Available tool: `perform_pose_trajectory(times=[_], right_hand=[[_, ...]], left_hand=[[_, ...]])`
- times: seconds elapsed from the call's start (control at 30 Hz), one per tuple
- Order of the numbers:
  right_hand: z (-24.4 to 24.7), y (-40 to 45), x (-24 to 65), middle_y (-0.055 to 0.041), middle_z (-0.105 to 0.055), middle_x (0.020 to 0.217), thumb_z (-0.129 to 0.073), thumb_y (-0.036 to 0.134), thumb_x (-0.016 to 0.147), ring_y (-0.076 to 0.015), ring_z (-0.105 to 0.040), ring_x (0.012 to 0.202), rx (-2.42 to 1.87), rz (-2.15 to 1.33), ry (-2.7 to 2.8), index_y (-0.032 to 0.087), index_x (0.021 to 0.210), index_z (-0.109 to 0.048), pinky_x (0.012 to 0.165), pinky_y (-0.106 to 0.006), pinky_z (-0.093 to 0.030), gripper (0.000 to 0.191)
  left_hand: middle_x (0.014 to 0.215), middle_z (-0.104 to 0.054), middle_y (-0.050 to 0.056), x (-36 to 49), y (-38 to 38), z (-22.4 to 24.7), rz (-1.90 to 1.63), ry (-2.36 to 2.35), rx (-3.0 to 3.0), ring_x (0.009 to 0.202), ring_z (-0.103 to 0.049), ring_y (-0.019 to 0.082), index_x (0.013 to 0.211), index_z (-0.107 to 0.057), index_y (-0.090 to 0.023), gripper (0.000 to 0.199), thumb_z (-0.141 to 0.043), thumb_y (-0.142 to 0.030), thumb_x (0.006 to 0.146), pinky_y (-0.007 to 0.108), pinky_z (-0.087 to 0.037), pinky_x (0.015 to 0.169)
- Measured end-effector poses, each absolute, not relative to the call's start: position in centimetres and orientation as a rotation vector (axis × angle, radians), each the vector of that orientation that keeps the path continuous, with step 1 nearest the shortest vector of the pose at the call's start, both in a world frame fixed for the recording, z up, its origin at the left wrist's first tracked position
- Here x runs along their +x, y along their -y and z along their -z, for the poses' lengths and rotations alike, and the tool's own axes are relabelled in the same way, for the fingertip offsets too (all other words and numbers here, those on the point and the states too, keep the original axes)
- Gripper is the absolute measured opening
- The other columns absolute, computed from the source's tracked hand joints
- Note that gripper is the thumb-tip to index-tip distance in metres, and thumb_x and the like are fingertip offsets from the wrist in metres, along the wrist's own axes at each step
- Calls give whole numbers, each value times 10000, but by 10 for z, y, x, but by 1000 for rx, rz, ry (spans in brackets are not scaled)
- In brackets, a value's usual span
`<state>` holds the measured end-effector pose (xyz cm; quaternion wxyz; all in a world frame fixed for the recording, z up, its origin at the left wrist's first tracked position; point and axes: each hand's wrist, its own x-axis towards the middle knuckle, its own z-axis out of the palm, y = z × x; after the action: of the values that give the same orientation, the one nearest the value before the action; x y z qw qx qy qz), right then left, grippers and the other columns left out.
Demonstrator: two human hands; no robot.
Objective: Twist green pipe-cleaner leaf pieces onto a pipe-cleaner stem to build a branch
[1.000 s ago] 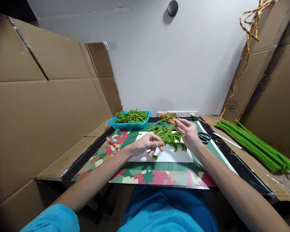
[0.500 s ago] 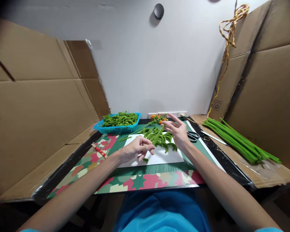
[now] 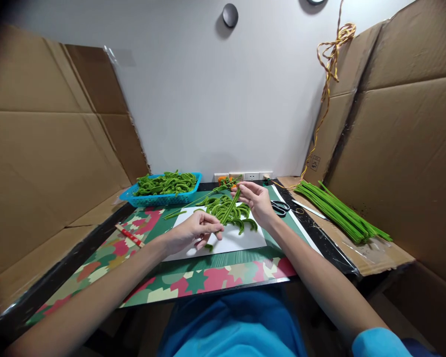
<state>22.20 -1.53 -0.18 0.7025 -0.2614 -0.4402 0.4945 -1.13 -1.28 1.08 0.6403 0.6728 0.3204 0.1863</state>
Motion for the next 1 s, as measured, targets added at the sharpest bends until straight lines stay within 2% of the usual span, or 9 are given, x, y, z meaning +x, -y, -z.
perform_pose_trajectory(times=[0.13,0.3,0.4,0.5,0.67,0.77,0.87,1.0], right_hand=[[2,12,224,-70,-823,887,-981,451,637,-232,-797,837,-561,-1052,936,186,913,-805,844,-358,-657,421],[3,12,226,-79,-828,913,-995,443,618,-212,-794,827,-567,-1065,911,181,898,-808,813,-317,-654,427],[1,16,226,-71,-828,939,-980,425,657,-197,-791,814,-582,-1095,951,190,1016,-811,784,-298,-649,462],[2,21,218,-66,-819,898,-974,404,670,-203,-781,767,-634,-1134,1039,179,1094,-799,760,-333,-653,511],[12,27,197,-60,-804,865,-918,447,734,-202,-751,777,-691,-1136,1254,167,1035,-805,681,-302,-622,426],[19,27,192,-42,-770,784,-845,511,812,-163,-701,673,-702,-1109,1314,167,920,-799,606,-260,-568,364],[22,24,195,-19,-701,683,-834,563,807,-134,-615,556,-726,-1042,1275,165,800,-762,517,-252,-516,405],[16,22,201,-21,-674,708,-840,594,787,-159,-634,603,-731,-963,1175,183,755,-708,508,-265,-544,433]], left_hand=[[893,-797,130,-13,10,-12,-454,-719,1531,373,-540,57,923,-798,-102,411,-865,-487,792,184,-334,354],[884,-794,132,-13,10,-13,-457,-686,1570,389,-552,63,899,-801,-98,395,-860,-476,800,187,-324,359],[860,-791,117,-12,10,-11,-527,-689,1584,394,-539,57,864,-787,-102,371,-853,-463,812,186,-323,371],[881,-795,113,-10,10,-9,-613,-731,1595,395,-526,53,884,-785,-104,373,-860,-460,799,188,-337,377],[880,-790,107,-8,11,-9,-618,-751,1639,426,-524,55,876,-794,-104,403,-863,-489,782,194,-384,396],[870,-785,96,-7,12,-9,-566,-750,1649,435,-516,56,888,-800,-116,415,-862,-510,772,198,-397,399],[848,-778,88,-8,10,-7,-564,-771,1646,425,-498,54,951,-810,-122,444,-855,-526,774,193,-382,385],[962,-788,122,-8,6,-2,-603,-796,1648,477,-577,79,1074,-801,-127,506,-822,-554,805,179,-371,378]])
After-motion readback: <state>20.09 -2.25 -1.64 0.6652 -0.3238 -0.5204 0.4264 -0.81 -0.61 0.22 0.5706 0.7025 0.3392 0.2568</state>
